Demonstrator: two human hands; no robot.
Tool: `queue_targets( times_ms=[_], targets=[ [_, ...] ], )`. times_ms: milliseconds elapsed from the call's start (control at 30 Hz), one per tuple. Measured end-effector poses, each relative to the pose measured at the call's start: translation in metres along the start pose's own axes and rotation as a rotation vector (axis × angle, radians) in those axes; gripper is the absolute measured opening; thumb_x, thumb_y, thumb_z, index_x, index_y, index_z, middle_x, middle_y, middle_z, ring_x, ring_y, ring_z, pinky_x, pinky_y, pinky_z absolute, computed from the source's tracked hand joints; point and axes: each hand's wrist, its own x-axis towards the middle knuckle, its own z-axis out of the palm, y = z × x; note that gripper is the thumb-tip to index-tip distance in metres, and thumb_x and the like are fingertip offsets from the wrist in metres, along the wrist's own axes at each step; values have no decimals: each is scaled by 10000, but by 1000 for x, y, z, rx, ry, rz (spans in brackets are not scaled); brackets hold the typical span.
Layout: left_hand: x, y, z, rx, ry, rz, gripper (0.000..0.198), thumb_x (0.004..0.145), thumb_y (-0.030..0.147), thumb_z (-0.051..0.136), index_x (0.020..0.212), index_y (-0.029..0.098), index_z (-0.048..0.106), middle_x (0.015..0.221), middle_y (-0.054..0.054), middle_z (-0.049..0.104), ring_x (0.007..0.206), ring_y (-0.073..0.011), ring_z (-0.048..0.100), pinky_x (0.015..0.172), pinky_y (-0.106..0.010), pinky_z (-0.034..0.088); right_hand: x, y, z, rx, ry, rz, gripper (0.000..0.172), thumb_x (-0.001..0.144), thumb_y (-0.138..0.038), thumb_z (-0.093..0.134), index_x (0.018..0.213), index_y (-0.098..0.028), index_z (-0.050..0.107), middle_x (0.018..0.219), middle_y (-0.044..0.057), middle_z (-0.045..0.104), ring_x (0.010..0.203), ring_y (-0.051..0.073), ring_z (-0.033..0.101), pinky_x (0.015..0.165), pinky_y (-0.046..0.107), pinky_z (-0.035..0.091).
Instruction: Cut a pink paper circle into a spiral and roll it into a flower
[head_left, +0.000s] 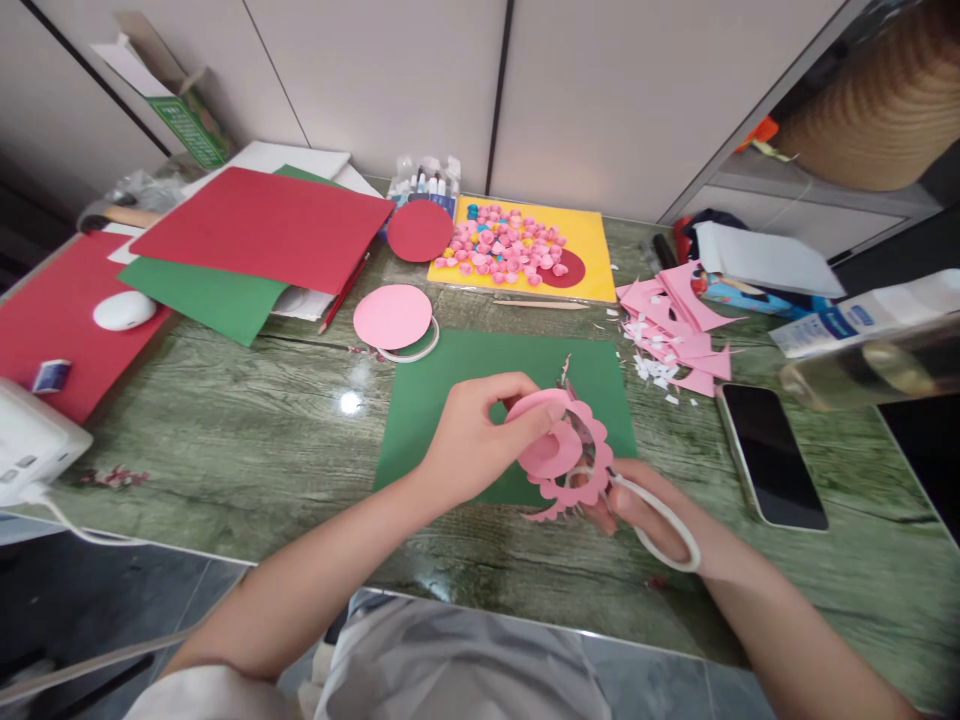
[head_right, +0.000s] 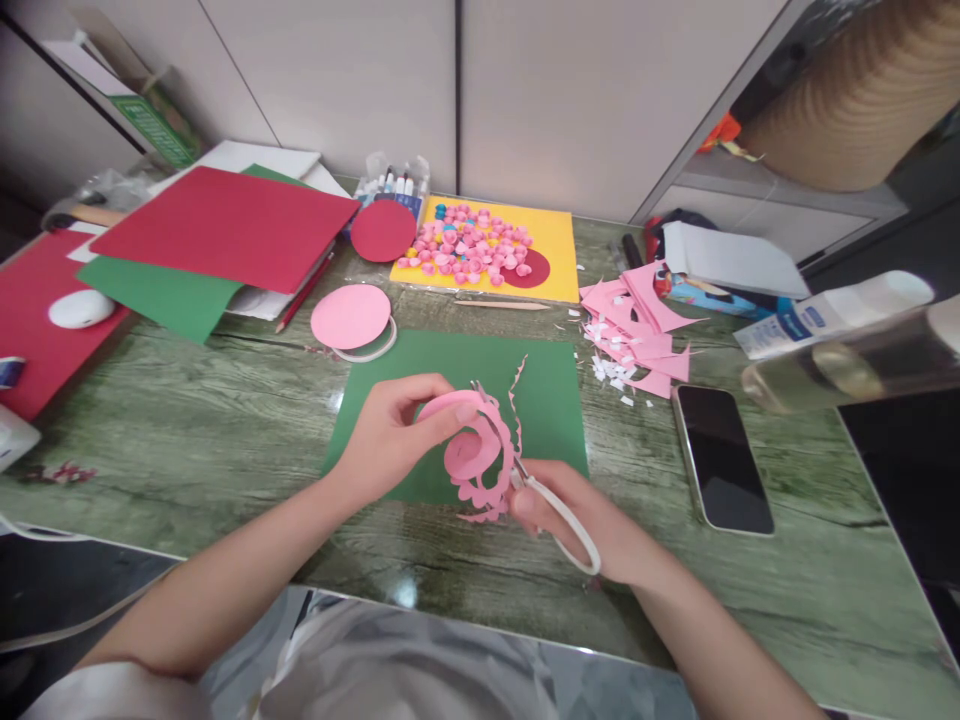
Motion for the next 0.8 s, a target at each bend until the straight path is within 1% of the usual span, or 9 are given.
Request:
queue_targets(
  times_ms=[133, 300, 567, 800],
  targets=[
    [1, 1, -1, -5, 19, -21, 282, 774, 334, 587, 594, 126, 525, 562, 42, 429, 559, -60, 378, 519, -179, 304, 1, 0, -1, 18, -4, 28, 472, 868, -609, 336, 667, -186, 400, 616, -24, 374, 547, 118, 326, 524, 250, 264],
    [2, 4, -3, 19, 42, -41, 245, 774, 327, 583, 628, 131, 562, 570, 41, 442, 550, -60, 385, 495, -176, 292, 1, -2, -3, 29, -1, 39, 481, 860, -619, 347, 648, -189, 385, 612, -28, 362, 551, 118, 327, 552, 262, 288],
    [4, 3, -7, 44, 64, -72, 288, 764, 390, 589, 638, 132, 569, 580, 38, 436, 556, -62, 395, 479, -171, 289, 2, -9, -4, 17, -3, 114, 508, 823, -660, 378, 636, -188, 398, 610, -28, 367, 571, 123, 347, 576, 272, 328],
    [6, 5, -11, 45, 79, -32, 293, 754, 379, 603, 608, 131, 552, 575, 34, 442, 549, -61, 397, 479, -173, 301, 1, -17, -4, 1, -3, 206, 520, 788, -691, 403, 638, -193, 385, 603, -32, 362, 564, 118, 316, 555, 268, 282]
  ],
)
